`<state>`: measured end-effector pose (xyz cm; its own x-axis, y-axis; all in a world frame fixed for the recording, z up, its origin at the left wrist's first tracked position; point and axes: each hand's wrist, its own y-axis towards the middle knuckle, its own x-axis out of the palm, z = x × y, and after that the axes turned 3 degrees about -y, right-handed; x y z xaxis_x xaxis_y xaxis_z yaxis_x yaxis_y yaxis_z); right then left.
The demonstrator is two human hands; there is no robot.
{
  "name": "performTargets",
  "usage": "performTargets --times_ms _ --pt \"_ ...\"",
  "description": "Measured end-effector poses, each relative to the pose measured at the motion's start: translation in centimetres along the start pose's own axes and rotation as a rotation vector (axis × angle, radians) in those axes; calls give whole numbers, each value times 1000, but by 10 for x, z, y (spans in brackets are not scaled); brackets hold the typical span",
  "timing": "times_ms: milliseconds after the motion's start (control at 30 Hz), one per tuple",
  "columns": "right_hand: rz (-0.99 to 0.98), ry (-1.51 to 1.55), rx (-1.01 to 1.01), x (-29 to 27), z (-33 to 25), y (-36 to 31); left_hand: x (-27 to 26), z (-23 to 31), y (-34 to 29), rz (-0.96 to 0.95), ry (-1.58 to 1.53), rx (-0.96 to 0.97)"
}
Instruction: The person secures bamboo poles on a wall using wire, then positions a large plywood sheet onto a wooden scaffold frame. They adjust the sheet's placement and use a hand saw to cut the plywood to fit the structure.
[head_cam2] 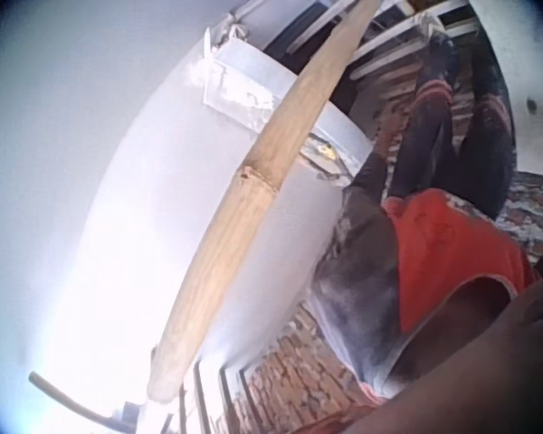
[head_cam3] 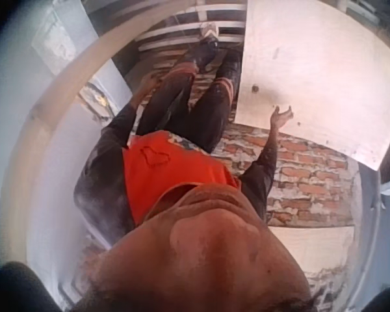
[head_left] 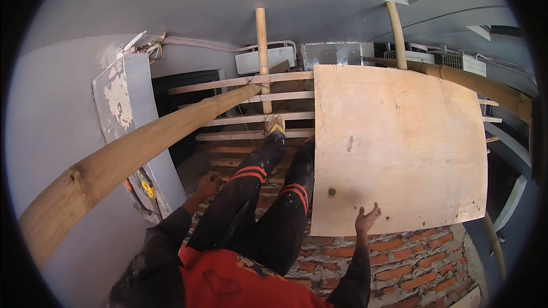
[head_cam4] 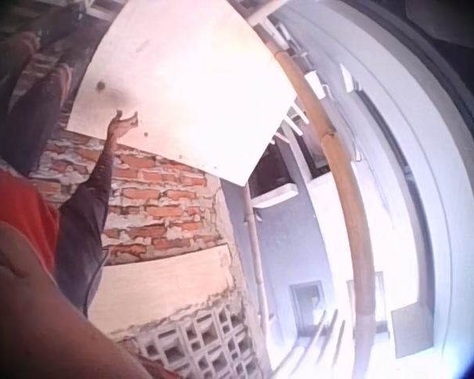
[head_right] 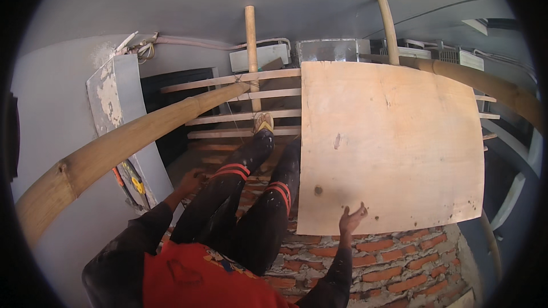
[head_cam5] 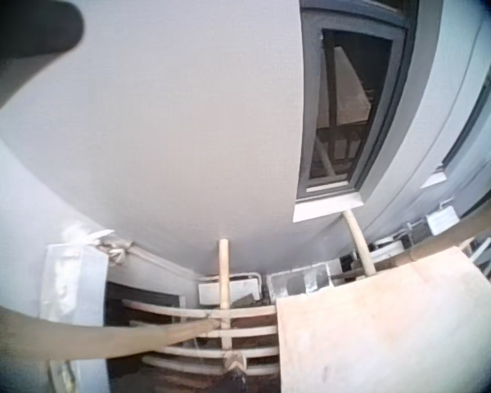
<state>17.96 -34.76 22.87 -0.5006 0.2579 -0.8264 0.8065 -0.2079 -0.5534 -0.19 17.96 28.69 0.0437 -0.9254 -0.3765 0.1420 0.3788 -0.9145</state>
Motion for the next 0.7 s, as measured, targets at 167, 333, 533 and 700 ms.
performTargets --times_ms 167,333,533,700 --pt "-218 364 -124 -31 -110 -25 -31 -73 -67 18 -90 74" --pt "-215 382 -298 -48 -164 -20 -58 -75 -145 133 27 322" --pt "-202 465 -403 -90 -182 -8 -119 -68 -221 178 -467 149" --pt "-117 299 -295 -99 -128 -3 -177 -122 -158 422 -370 120"
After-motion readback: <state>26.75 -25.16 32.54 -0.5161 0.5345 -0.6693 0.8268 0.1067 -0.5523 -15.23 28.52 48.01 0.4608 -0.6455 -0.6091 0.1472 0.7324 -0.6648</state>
